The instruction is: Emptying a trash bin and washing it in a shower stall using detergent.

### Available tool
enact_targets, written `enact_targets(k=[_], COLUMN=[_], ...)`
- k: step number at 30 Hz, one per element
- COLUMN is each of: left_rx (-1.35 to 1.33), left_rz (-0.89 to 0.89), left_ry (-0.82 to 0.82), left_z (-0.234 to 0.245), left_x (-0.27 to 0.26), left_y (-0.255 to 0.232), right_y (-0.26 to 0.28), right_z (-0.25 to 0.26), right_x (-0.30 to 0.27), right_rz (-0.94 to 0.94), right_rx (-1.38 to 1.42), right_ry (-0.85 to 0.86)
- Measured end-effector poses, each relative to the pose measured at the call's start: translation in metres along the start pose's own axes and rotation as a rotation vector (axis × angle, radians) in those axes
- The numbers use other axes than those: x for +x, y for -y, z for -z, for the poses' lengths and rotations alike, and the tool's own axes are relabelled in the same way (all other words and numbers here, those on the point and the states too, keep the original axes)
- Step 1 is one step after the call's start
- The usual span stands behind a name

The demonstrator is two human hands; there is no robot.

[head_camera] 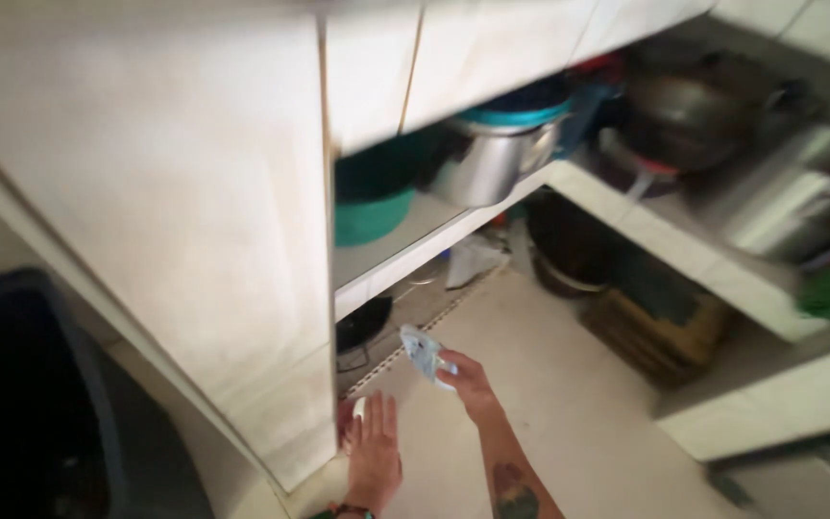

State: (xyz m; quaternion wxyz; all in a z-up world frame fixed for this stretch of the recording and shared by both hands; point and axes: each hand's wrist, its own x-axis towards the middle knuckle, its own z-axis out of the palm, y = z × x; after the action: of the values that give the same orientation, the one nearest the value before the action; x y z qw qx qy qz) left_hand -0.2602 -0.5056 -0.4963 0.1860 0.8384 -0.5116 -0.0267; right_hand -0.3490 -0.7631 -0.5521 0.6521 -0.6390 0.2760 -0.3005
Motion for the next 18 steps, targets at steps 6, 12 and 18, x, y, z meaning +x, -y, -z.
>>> enact_targets(k=[6,12,18], left_rx=[-0.141,-0.041,0.099], left_rz=[-0.03,0.061,-0.005], left_ry=[0.16,0.595,0.692], left_z=[0.08,0.115,0.122], left_x=[-0.01,-0.045,-0.12], left_y=[-0.085,-0.105,-0.087], right_y=[0.155,0.108,0.072], right_z=[0.006,0.046,0.027], right_x=[-0.098,-0.202,-0.335], right_rz=[-0.041,-0.33,-0.643], right_rx=[-0.24,-0.347,-0.407], right_ry=[-0.533,-0.571,-0.583])
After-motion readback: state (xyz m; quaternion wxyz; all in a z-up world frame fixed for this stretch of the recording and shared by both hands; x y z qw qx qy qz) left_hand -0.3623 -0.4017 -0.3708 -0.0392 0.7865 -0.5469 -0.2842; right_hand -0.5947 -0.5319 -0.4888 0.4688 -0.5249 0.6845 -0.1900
